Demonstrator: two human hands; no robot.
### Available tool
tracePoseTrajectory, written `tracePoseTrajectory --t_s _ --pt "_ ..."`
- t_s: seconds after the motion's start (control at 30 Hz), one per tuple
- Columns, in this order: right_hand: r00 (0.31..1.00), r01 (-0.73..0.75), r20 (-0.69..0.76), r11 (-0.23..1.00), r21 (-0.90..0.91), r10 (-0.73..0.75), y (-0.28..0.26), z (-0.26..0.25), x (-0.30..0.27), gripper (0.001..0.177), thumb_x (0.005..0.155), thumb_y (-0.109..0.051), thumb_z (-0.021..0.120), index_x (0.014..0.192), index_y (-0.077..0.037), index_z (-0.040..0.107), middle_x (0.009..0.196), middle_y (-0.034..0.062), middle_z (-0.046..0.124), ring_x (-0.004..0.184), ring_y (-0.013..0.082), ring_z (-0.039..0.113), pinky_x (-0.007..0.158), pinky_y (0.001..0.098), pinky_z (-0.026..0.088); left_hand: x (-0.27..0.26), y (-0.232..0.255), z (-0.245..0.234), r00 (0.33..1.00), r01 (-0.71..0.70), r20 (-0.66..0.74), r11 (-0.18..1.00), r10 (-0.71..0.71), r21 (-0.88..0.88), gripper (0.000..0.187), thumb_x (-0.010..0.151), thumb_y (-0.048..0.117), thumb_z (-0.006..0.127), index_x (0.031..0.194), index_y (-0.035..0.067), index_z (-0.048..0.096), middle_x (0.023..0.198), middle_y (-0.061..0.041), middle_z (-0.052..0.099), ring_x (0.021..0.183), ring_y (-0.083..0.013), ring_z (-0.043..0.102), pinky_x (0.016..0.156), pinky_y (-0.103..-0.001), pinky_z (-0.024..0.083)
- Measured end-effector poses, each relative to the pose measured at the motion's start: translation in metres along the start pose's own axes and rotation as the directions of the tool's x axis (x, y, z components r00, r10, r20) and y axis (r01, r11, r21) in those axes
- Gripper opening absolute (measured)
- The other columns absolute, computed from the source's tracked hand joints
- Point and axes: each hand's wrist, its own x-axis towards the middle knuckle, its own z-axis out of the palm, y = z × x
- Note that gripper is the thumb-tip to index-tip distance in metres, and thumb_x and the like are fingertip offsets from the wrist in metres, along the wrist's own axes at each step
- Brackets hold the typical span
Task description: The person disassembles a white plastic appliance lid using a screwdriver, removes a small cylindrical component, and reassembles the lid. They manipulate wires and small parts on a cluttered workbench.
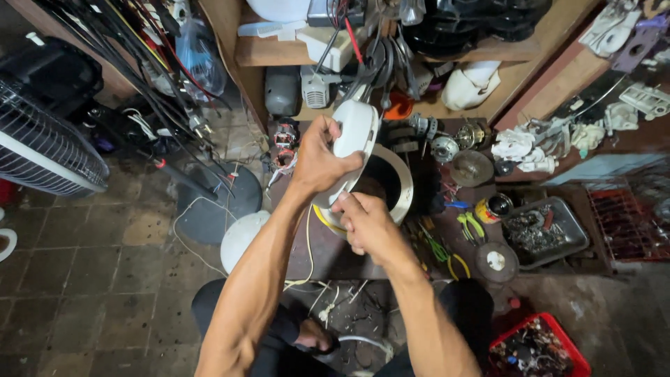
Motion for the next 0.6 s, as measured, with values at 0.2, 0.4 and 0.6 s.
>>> tracePoseTrajectory --t_s 0.2,0.4,0.6 --pt "0.982 -0.039 -0.176 0.982 0.184 0.072 0.012 0.017 -0.012 0.036 0.103 -0.037 0.049 0.103 -0.002 0.056 0.065 0.004 0.04 0.035 0.0136 0.04 0.026 0.0278 0.034 -0.005 0.006 0.02 0.999 -0.018 0.028 0.999 0.017 0.049 0.058 0.057 0.021 0.092 0.093 0.01 0.048 0.07 -0.009 0.061 0.066 -0.0195 0.06 0.057 -0.029 0.048" --pt "0.989 -0.007 -0.15 0.998 0.063 0.017 0.008 0.012 -0.014 0.037 0.103 -0.037 0.051 0.096 -0.001 0.058 0.061 0.0024 0.039 0.033 0.0111 0.037 0.024 0.0262 0.032 -0.001 0.009 0.015 0.995 0.061 0.069 0.989 -0.071 0.134 0.069 0.054 0.025 0.095 0.1 0.012 0.045 0.078 -0.015 0.067 0.073 -0.0264 0.066 0.063 -0.037 0.054" --pt "0.969 0.052 -0.244 0.999 0.007 -0.049 0.0 -0.047 -0.031 0.039 0.1 -0.036 0.059 0.091 0.002 0.061 0.057 0.0049 0.039 0.03 0.0125 0.04 0.022 0.0265 0.034 0.009 0.003 0.007 0.992 0.104 0.064 0.993 -0.108 0.064 0.066 0.055 0.02 0.094 0.097 0.01 0.044 0.075 -0.013 0.065 0.074 -0.0248 0.065 0.062 -0.033 0.053"
